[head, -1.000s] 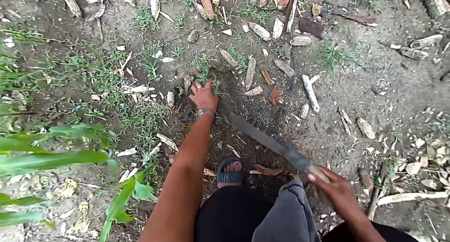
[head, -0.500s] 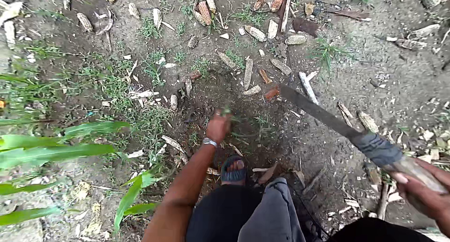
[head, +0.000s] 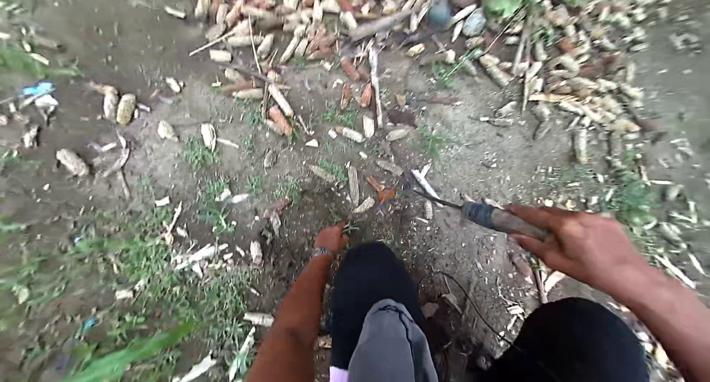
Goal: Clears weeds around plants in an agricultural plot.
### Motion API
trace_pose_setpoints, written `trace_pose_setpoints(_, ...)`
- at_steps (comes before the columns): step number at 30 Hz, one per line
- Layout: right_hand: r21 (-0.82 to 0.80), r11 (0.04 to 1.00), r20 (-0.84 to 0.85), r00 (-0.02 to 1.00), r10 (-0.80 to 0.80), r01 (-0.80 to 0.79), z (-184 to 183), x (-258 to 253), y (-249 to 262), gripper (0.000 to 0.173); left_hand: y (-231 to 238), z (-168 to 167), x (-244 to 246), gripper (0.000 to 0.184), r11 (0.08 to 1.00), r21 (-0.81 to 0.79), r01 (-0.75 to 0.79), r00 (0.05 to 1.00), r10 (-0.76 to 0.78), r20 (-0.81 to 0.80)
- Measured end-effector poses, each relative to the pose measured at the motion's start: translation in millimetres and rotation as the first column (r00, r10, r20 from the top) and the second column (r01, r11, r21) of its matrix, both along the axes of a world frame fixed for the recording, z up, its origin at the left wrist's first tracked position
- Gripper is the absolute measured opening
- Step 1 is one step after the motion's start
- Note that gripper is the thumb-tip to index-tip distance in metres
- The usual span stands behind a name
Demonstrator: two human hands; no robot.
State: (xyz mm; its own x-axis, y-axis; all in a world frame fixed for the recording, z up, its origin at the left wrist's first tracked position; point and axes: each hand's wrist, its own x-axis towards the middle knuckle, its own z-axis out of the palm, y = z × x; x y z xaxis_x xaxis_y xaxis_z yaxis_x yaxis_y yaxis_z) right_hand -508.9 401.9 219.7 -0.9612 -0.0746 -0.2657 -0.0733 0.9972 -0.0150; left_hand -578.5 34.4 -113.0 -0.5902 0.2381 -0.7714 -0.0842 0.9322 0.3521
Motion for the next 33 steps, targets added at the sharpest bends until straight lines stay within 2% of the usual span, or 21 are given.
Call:
trace_pose_setpoints(3,0.09,0.99,-0.057,0.993,-0.106,0.11,64.5,-6.9,20.6,0.054,7.6,2.3,2.9,0.046,0.999,-0.02,-0.048,0.998,0.047,-0.029)
trace_pose_setpoints(5,0.056,0.959,-0.068,0.959,-0.275,0.279,100.1,2.1,52.1,0.058,6.7,0.9,2.2,0.045,0.998,-0.018,-0.06,0.998,0.059,-0.035)
trace_pose_setpoints(7,-0.11,0.842,-0.029,0.845,-0.533,0.527,123.4,21.8,84.6,0.058,-0.3,-3.0,-4.7,0.045,0.995,0.035,-0.094,0.996,0.094,0.0)
trace_pose_setpoints(9,-0.324,0.631,0.002,0.668,-0.744,0.705,119.7,59.5,117.0,0.052,-10.7,-8.5,-14.8,0.045,0.967,0.114,-0.227,0.974,0.226,0.022)
trace_pose_setpoints(11,-0.552,0.36,0.097,0.487,-0.868,0.752,91.9,105.3,142.2,0.037,-12.6,0.4,-34.5,0.044,0.855,0.214,-0.473,0.871,0.49,-0.035)
trace_pose_setpoints(13,-0.688,0.08,0.264,0.352,-0.898,0.721,39.4,145.9,154.6,0.024,-8.1,30.5,-74.0,0.044,0.699,0.324,-0.637,0.718,0.692,-0.08)
trace_pose_setpoints(15,-0.761,-0.175,0.414,0.26,-0.872,0.625,-33.9,168.0,146.7,0.018,-3.8,61.3,-119.8,0.04,0.616,0.421,-0.665,0.624,0.769,-0.14)
trace_pose_setpoints(16,-0.768,-0.269,0.463,0.213,-0.86,0.581,-66.4,169.4,130.4,0.02,-0.3,74.6,-137.2,0.038,0.602,0.463,-0.65,0.607,0.778,-0.159)
trace_pose_setpoints(17,-0.763,-0.312,0.481,0.176,-0.859,0.566,-92.1,162.7,111.3,0.022,5.5,85.6,-149.1,0.036,0.601,0.498,-0.625,0.601,0.778,-0.184)
trace_pose_setpoints(18,-0.753,-0.295,0.464,0.157,-0.872,0.588,-109.8,146.9,93.5,0.022,13.3,96.5,-156.3,0.036,0.607,0.52,-0.601,0.601,0.772,-0.207)
trace_pose_setpoints(19,-0.725,-0.218,0.417,0.165,-0.894,0.653,-120.8,125.8,78.5,0.019,22.7,106.5,-159.9,0.035,0.628,0.524,-0.576,0.608,0.757,-0.238)
trace_pose_setpoints(21,-0.606,-0.011,0.393,0.287,-0.874,0.796,-140.1,90.0,75.9,0.022,43.4,114.7,-158.0,0.031,0.685,0.494,-0.536,0.652,0.708,-0.273)
trace_pose_setpoints(22,-0.572,0.04,0.433,0.344,-0.833,0.819,-152.6,82.3,87.1,0.022,53.2,108.4,-153.2,0.029,0.693,0.478,-0.54,0.665,0.699,-0.262)
trace_pose_setpoints(23,-0.575,0.042,0.493,0.387,-0.779,0.817,-164.6,79.8,102.7,0.019,61.8,97.5,-147.9,0.028,0.683,0.466,-0.562,0.67,0.706,-0.228)
trace_pose_setpoints(25,-0.594,-0.097,0.633,0.39,-0.669,0.799,-176.0,85.0,139.3,0.022,75.3,66.8,-133.1,0.03,0.642,0.438,-0.63,0.657,0.74,-0.14)
trace_pose_setpoints(27,-0.623,-0.192,0.653,0.369,-0.661,0.758,-178.4,90.8,167.7,0.026,80.9,41.4,-118.3,0.034,0.616,0.389,-0.685,0.636,0.766,-0.093)
trace_pose_setpoints(30,-0.646,-0.277,0.677,0.366,-0.639,0.711,-177.8,90.5,195.9,0.025,80.4,27.1,-109.5,0.038,0.607,0.294,-0.738,0.611,0.787,-0.092)
trace_pose_setpoints(33,-0.599,-0.371,0.747,0.329,-0.578,0.709,-204.9,80.4,208.1,0.026,87.8,19.2,-106.8,0.038,0.638,0.195,-0.745,0.631,0.769,-0.102)
